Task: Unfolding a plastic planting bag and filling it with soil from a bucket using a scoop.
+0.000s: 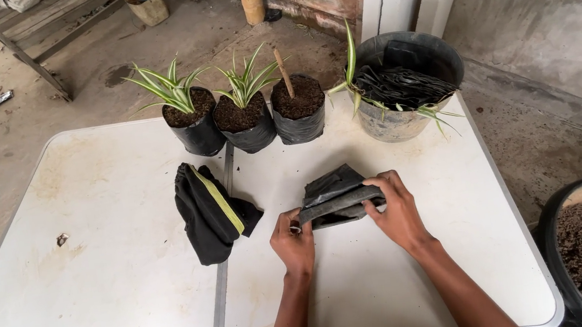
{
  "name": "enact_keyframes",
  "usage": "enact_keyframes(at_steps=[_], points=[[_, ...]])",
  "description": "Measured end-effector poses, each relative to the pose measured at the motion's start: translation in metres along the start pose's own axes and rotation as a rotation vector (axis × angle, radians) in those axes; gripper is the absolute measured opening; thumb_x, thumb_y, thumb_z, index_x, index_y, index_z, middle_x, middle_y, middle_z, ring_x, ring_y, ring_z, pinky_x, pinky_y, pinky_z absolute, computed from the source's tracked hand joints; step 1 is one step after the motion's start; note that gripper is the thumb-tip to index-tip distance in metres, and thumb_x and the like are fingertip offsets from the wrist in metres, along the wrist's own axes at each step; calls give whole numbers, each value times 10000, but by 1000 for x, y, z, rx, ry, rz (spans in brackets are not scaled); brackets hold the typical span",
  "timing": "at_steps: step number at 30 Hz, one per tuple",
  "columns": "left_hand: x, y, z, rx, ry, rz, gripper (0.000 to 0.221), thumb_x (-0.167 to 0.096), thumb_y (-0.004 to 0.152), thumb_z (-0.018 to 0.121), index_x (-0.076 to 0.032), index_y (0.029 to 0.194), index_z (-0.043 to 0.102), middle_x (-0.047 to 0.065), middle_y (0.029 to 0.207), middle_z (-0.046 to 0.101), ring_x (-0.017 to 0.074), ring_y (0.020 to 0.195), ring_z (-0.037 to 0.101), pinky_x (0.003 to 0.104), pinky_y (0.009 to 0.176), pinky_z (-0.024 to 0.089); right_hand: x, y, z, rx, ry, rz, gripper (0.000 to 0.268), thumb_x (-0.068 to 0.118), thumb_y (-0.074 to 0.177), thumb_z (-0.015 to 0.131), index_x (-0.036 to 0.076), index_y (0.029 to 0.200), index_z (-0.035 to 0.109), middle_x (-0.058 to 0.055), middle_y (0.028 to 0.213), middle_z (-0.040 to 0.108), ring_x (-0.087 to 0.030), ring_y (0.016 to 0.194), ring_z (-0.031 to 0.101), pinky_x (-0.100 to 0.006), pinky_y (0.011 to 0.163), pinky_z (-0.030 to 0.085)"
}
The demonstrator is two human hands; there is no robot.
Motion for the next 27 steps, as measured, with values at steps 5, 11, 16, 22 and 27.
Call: enact_keyframes(at_steps=[5,11,16,22,27], points=[[-6,4,-3,-22,-2,8,210,25,805,786,-131,940,745,30,666,683,216,567,679,314,525,569,-20,-8,8,-23,-43,-86,423,-87,870,654,134,1220,740,-50,1046,624,-223,753,692,-345,700,615],[-4,2,-1,-20,34,80,275,71,775,784,-143,942,744,29,666,646,212,569,665,305,525,563,-40,-7,14,-125,-63,-24,431,-149,878,631,121,1175,789,-50,946,603,-192,631,665,-305,608,593],[-9,7,-3,46,-30,33,305,100,788,742,-130,987,723,22,709,611,207,606,656,305,511,573,-30,-4,11,-94,-67,22,455,-137,795,697,123,1156,793,-32,764,531,-192,619,637,-303,590,569],[-9,10,-1,195,-96,31,448,212,735,694,-65,1086,671,57,782,483,260,660,602,363,540,588,-53,-8,12,-19,-51,171,560,-151,720,722,148,1191,771,-7,614,480,-211,583,584,-391,606,541],[-37,15,-13,167,-15,67,410,150,673,757,-91,966,600,38,811,511,253,661,625,359,527,585,-36,-1,3,-116,-60,174,489,-171,705,725,96,1116,717,-111,802,601,-281,729,663,-367,623,595]])
Point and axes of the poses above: each hand's wrist, its own y-axis towards the middle knuckle, its own z-axis out of the palm, x = y × z, the point moved 1 cm from there along y, towards the middle knuckle
